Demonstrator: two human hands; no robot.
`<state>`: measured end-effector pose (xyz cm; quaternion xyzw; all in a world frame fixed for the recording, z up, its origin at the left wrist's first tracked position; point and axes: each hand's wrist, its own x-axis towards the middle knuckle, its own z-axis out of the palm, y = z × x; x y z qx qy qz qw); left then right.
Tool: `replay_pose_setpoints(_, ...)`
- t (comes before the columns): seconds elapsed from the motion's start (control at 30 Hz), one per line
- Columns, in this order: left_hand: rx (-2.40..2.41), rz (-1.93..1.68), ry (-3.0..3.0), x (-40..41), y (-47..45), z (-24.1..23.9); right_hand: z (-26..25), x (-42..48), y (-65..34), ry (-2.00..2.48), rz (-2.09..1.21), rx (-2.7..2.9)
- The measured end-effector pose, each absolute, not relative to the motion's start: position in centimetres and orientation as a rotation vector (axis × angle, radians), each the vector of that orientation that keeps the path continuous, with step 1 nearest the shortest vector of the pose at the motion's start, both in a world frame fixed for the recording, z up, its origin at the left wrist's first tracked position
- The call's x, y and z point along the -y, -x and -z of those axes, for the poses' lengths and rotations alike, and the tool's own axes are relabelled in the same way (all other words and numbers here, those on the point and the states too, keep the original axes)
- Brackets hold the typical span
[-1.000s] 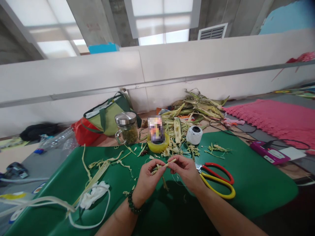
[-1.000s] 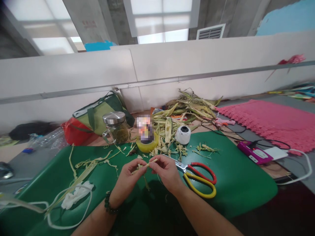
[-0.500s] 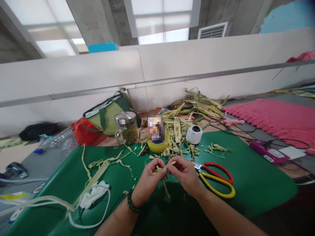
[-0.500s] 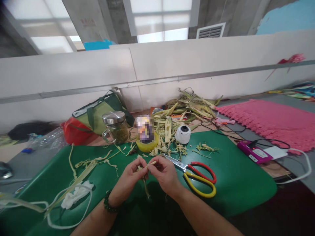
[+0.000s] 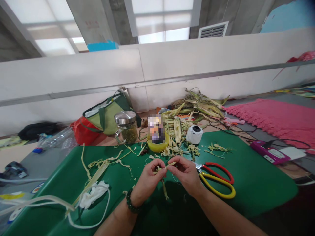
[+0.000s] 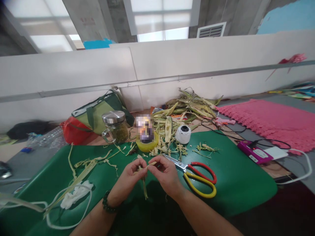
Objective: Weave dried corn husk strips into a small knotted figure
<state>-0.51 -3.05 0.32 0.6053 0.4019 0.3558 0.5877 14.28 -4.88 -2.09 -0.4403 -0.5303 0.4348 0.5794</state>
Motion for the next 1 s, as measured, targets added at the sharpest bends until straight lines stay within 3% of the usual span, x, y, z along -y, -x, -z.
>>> replay_pose_setpoints(1.0,-0.928,-0.754,-1.431,2.98,0.62,-0.65,1.99,5.08,-14.33,1.005,-1.045,1.224)
